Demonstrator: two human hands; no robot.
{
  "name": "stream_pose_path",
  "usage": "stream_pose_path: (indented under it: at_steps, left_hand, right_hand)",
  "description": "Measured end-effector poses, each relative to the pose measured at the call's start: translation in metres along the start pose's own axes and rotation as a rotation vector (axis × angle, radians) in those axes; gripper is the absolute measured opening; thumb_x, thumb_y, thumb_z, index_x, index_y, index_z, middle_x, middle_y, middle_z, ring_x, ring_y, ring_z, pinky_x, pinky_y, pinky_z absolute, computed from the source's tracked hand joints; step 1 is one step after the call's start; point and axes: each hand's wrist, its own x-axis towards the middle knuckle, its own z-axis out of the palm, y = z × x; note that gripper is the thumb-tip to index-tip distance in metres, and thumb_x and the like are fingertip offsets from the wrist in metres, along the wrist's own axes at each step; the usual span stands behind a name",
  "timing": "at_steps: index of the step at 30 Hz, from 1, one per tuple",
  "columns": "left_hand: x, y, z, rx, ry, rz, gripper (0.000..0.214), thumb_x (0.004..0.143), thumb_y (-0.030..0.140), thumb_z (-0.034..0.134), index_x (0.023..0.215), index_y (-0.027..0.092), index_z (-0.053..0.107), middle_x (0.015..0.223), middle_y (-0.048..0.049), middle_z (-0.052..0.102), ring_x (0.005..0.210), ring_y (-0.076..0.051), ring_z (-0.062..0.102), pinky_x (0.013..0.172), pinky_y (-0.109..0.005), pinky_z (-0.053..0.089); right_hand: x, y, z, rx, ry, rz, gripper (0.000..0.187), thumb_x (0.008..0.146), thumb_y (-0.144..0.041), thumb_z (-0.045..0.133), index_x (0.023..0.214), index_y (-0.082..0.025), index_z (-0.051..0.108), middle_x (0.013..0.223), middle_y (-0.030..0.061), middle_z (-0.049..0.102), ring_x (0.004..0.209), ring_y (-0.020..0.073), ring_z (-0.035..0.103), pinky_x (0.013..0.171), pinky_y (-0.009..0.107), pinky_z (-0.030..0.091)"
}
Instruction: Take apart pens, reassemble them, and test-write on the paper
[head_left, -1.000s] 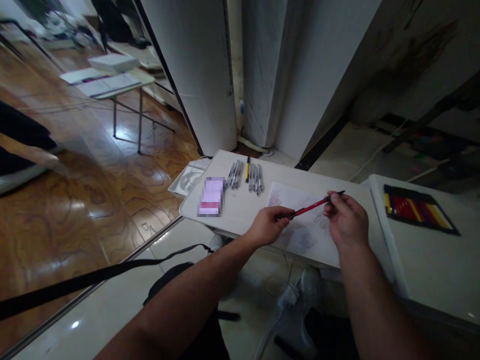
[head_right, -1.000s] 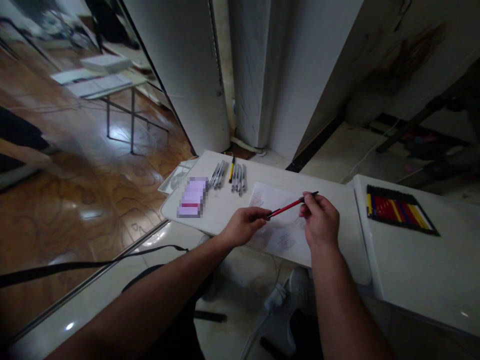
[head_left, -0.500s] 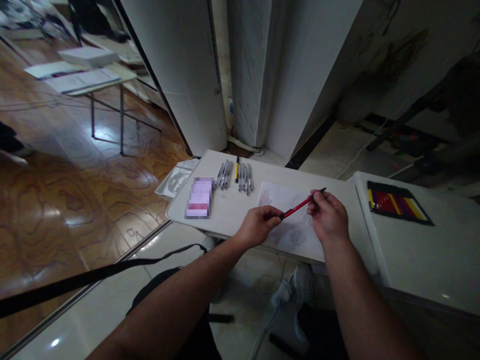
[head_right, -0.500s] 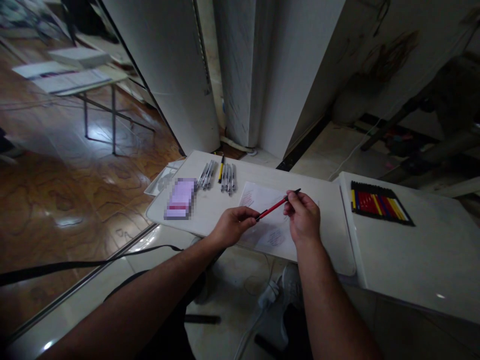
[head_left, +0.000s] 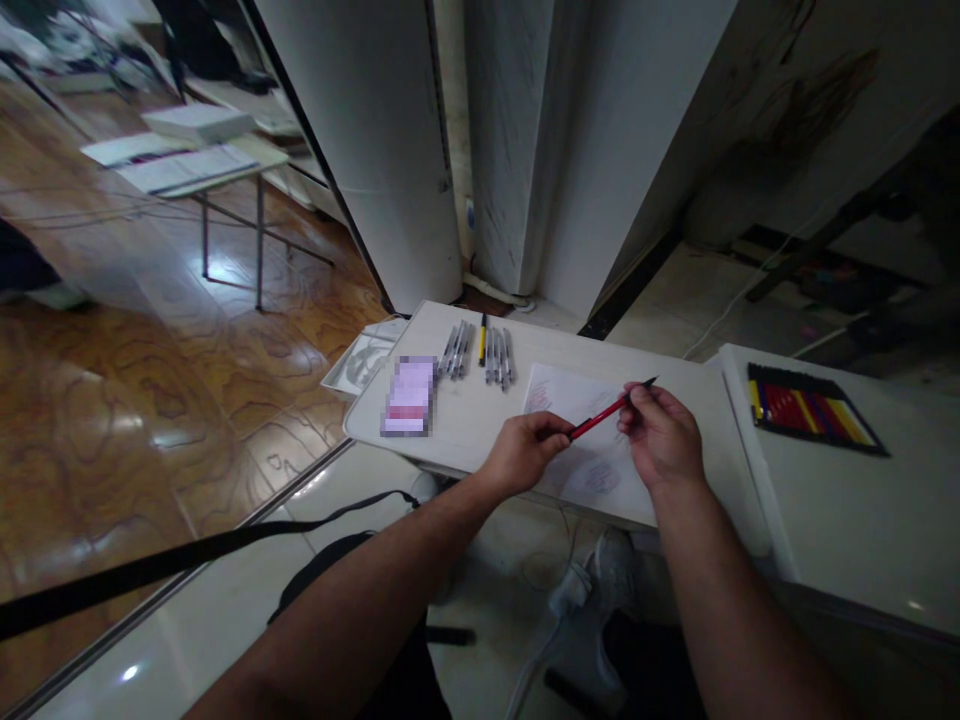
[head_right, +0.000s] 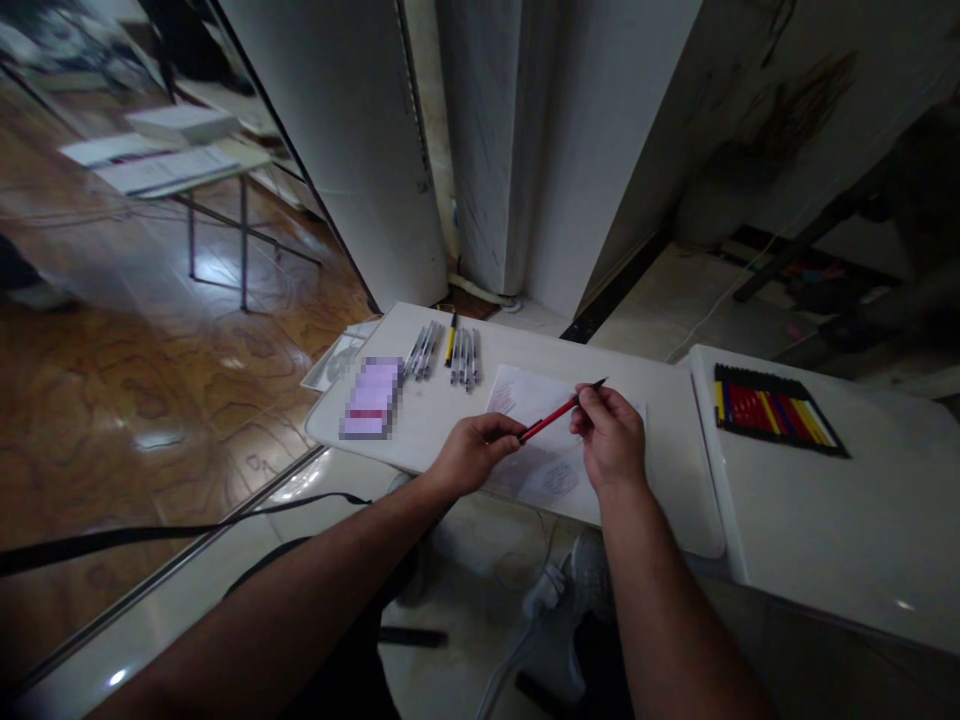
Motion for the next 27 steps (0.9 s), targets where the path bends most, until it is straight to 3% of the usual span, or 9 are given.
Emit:
stream_pose_path:
  at_steps: [22, 27]
  left_hand:
    - [-0.0003, 0.007, 0.0006, 0.044, -0.022, -0.027, 0.017, 0.076, 0.022, 0.066, 0.091, 0.015, 0.07, 0.081, -0.0032, 0.071, 0.07, -0.013, 0.061, 0.066, -0.024, 0.047]
    - [-0.0038, 0.009, 0.0037, 0.201, -0.028, 0.018, 0.02, 0.081, 0.025, 0.063, 0.097, 0.017, 0.07, 0.083, -0.0031, 0.072, 0.071, -0.014, 0.063, 0.067, -0.025, 0.049]
  right_hand:
    - [0.0, 0.0002, 0.0011, -0.043, -0.001, -0.038, 0.027, 0.063, -0.032, 0.08, 0.082, -0.015, 0.07, 0.068, -0.0003, 0.065, 0.049, 0.0065, 0.051, 0.042, 0.019, 0.04]
    - [0.0012, 0.0033, 0.0, -0.166, -0.047, -0.027, 0.033, 0.066, -0.034, 0.078, 0.092, -0.015, 0.068, 0.072, 0.0021, 0.069, 0.053, 0.0089, 0.057, 0.046, 0.02, 0.043]
